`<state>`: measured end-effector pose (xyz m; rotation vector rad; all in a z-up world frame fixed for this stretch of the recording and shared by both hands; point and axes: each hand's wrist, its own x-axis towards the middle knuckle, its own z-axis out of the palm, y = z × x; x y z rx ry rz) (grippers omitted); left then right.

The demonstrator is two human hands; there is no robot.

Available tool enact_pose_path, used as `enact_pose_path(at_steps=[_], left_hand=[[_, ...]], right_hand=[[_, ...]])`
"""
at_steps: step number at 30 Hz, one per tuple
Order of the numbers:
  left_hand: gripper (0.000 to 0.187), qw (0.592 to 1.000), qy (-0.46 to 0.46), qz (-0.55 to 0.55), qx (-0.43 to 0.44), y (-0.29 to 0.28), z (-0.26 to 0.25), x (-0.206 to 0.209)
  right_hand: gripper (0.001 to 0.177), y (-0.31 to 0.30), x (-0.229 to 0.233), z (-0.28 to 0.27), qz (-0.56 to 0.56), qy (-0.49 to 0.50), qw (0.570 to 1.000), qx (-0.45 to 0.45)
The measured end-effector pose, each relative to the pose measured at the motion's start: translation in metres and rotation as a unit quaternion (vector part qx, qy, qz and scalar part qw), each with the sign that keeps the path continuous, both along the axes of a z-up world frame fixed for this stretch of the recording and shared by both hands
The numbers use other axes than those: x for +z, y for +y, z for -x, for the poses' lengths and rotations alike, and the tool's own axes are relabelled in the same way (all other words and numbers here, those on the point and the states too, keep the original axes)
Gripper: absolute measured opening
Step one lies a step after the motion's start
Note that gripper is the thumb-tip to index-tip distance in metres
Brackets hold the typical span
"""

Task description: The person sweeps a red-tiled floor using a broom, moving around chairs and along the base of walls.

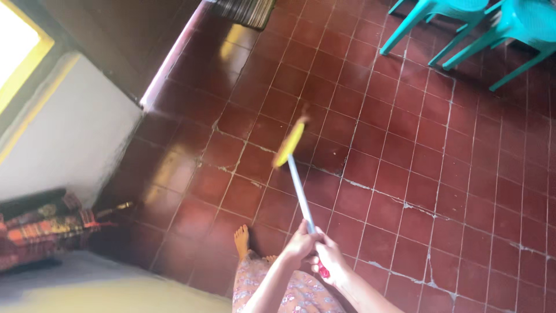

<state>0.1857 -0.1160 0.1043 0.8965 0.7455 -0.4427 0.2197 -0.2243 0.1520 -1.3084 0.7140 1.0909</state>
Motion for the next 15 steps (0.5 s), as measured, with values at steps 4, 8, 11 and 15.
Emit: enact_pose_path(at_steps=[4,8,11,15], left_hand=[[0.038,0.933,0.012,-0.359,-0.019,0.094,0.004,0.03],[0.044,0.951,0.053,-0.217,0.216,0.193,0.018,0.051],[0.043,0.931,0.054,-0.319,0.168,0.256,0.034,0.038],[0.044,0.923,0.02,-0.314,0.219,0.29,0.034,-0.006]], right_hand=[[0.049,0.074,-0.018,-0.008,-0.178,-0.047,0.982,0.044],[0.033,0.207,-0.084,-0.028,-0.248,0.065,0.967,-0.011],[0.018,0.288,-0.13,-0.041,-0.185,0.114,0.976,-0.018],[0.012,0.285,-0.186,-0.061,-0.289,0.113,0.951,0.0]])
